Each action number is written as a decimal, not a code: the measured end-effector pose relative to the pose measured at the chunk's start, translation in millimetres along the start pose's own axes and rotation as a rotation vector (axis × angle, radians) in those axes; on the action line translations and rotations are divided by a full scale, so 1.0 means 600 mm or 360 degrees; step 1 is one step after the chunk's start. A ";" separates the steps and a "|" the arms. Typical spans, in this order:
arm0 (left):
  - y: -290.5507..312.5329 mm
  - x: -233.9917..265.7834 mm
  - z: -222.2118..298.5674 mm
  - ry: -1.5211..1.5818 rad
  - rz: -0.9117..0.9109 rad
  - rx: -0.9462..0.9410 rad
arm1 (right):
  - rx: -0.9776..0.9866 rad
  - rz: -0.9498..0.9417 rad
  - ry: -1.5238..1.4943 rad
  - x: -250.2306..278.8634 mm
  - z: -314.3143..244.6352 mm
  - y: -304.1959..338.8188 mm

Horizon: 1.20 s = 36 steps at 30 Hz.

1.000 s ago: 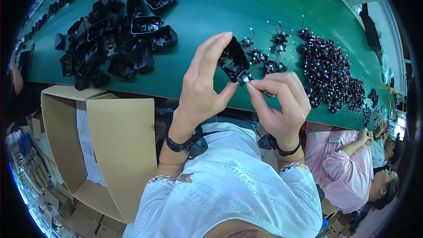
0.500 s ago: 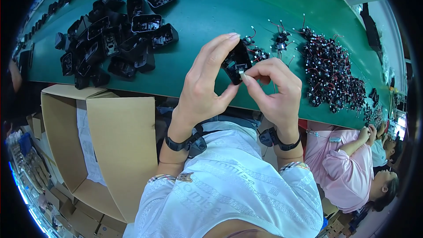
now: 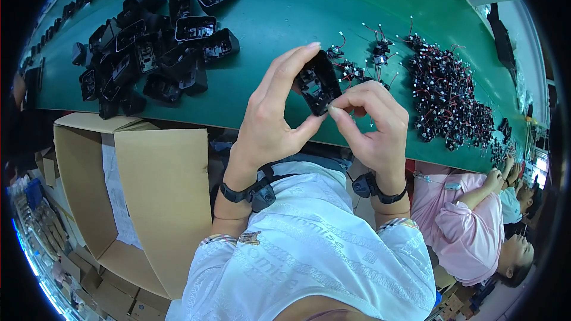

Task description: Assembling small electronic components by inserting metal pins into plastic housings on a production line.

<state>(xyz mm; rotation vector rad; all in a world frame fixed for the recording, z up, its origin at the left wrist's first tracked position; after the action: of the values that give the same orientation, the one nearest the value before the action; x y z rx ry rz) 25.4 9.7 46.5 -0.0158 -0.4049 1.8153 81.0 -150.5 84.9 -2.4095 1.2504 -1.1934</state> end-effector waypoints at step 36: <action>-0.013 0.006 -0.022 0.0316 -0.0209 0.0049 | 0.0245 -0.0643 0.0339 0.014 -0.006 -0.030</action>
<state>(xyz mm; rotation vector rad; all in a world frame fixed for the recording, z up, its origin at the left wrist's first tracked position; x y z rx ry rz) 34.7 18.7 36.9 -0.1439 -0.2314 1.6724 92.1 -144.6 100.6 -2.5430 0.6959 -1.6233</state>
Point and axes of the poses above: each hand's wrist, its own y-axis away from the middle knuckle, its own x-axis out of the back of the hand, z = x × y, the point moved 5 cm from there along -y, towards the middle knuckle, and after that the axes turned 9 degrees about x, right-handed, at the moved point
